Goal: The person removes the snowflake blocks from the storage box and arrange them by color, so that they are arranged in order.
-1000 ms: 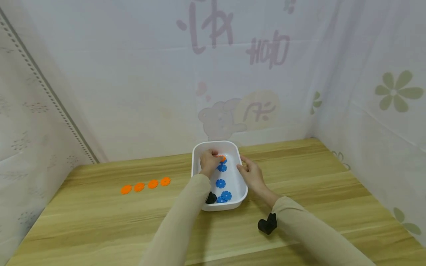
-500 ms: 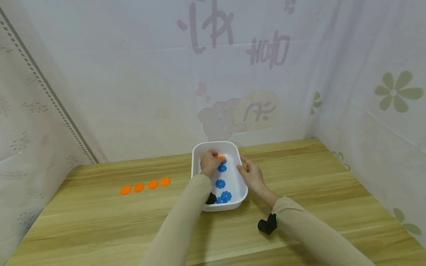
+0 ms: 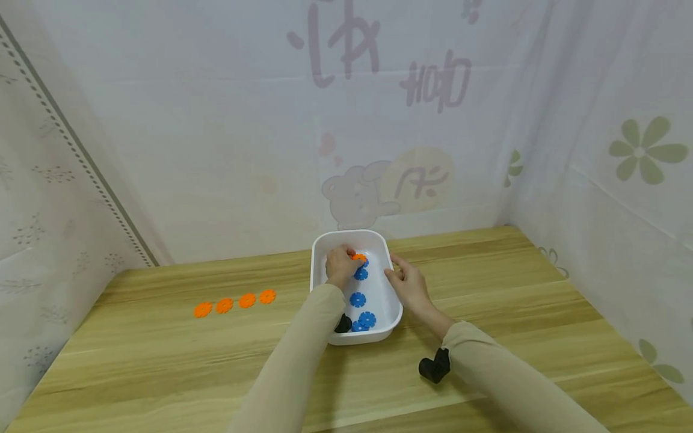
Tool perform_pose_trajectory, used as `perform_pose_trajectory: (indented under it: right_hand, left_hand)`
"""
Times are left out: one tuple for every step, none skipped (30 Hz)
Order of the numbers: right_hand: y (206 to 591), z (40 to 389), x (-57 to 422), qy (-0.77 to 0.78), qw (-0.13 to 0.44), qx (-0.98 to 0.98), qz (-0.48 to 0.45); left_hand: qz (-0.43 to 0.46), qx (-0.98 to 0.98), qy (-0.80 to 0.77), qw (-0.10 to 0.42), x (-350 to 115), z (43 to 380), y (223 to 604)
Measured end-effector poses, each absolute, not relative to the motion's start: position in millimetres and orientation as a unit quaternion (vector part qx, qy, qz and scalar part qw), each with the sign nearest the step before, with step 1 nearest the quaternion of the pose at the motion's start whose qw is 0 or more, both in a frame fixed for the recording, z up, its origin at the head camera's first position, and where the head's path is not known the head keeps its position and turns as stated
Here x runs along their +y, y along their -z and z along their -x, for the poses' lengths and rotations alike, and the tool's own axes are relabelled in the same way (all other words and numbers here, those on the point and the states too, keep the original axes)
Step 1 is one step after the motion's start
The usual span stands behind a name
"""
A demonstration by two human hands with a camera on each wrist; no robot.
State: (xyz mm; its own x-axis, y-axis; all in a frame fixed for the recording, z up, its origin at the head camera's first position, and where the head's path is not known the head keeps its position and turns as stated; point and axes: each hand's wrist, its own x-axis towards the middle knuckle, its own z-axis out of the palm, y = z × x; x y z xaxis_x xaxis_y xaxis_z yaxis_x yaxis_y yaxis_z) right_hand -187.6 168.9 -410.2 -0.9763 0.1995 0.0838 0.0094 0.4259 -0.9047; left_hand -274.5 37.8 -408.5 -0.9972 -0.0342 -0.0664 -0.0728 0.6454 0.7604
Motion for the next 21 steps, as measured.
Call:
perform_pose_trajectory:
  right_hand:
    - [409.6, 187.4, 168.8, -0.533, 0.089, -0.839, 0.063]
    - [409.3, 187.3, 168.7, -0.534, 0.088, -0.839, 0.063]
    - [408.9, 187.3, 168.6, -0.535, 0.088, -0.838, 0.063]
    - [408.6, 187.2, 168.5, -0.536, 0.087, -0.837, 0.064]
    - [408.4, 187.2, 168.4, -0.537, 0.087, -0.837, 0.065]
    - [408.2, 187.1, 168.3, -0.537, 0.086, -0.836, 0.065]
    - [407.8, 186.9, 168.2, -0.538, 0.086, -0.836, 0.066]
    - [407.7, 187.0, 168.2, -0.538, 0.086, -0.836, 0.067]
    - [407.7, 186.9, 168.1, -0.539, 0.086, -0.835, 0.068]
    - [407.7, 187.0, 168.1, -0.539, 0.086, -0.835, 0.068]
    - [407.8, 187.0, 168.1, -0.54, 0.085, -0.835, 0.068]
    - [408.1, 187.2, 168.1, -0.54, 0.085, -0.835, 0.068]
    - [408.2, 187.2, 168.2, -0.54, 0.084, -0.834, 0.068]
    - [408.4, 187.3, 168.2, -0.54, 0.084, -0.835, 0.069]
    - [408.6, 187.3, 168.2, -0.539, 0.083, -0.835, 0.069]
    - [408.8, 187.4, 168.2, -0.539, 0.083, -0.835, 0.069]
    - [408.9, 187.4, 168.2, -0.539, 0.082, -0.835, 0.07]
    - [409.1, 187.4, 168.2, -0.54, 0.083, -0.835, 0.07]
    - [409.3, 187.3, 168.2, -0.54, 0.082, -0.835, 0.071]
    - [409.5, 187.2, 168.2, -0.541, 0.082, -0.834, 0.071]
    - [409.8, 187.1, 168.2, -0.542, 0.082, -0.834, 0.071]
  left_hand:
    - [0.029, 0.907, -0.419, 0.023, 37.8, 274.6, 408.2]
    - [0.029, 0.907, -0.419, 0.023, 37.8, 274.6, 407.8]
    - [0.029, 0.907, -0.419, 0.024, 37.9, 274.5, 407.4]
    - [0.029, 0.907, -0.42, 0.024, 37.9, 274.4, 407.1]
    - [0.029, 0.907, -0.42, 0.023, 37.9, 274.1, 406.9]
    - [0.029, 0.906, -0.421, 0.022, 38.0, 273.9, 406.6]
    - [0.029, 0.906, -0.422, 0.022, 38.0, 273.5, 406.3]
    - [0.029, 0.905, -0.424, 0.02, 38.1, 273.2, 406.0]
    - [0.028, 0.904, -0.425, 0.02, 38.0, 272.8, 405.6]
    - [0.027, 0.904, -0.427, 0.019, 38.0, 272.4, 405.4]
    - [0.026, 0.903, -0.429, 0.019, 37.9, 272.0, 405.0]
    - [0.025, 0.902, -0.43, 0.018, 37.9, 271.5, 404.5]
    - [0.024, 0.901, -0.432, 0.018, 37.7, 271.0, 404.1]
    - [0.022, 0.901, -0.434, 0.018, 37.6, 270.7, 404.1]
    - [0.021, 0.9, -0.435, 0.018, 37.5, 270.3, 403.9]
    - [0.02, 0.899, -0.436, 0.018, 37.4, 269.9, 403.9]
    - [0.019, 0.898, -0.439, 0.018, 37.2, 269.8, 404.1]
    - [0.018, 0.898, -0.44, 0.018, 37.2, 269.6, 404.3]
    - [0.017, 0.897, -0.442, 0.018, 37.1, 269.4, 404.7]
    - [0.015, 0.896, -0.444, 0.017, 37.0, 269.3, 405.2]
    - [0.014, 0.895, -0.445, 0.016, 36.9, 269.2, 405.6]
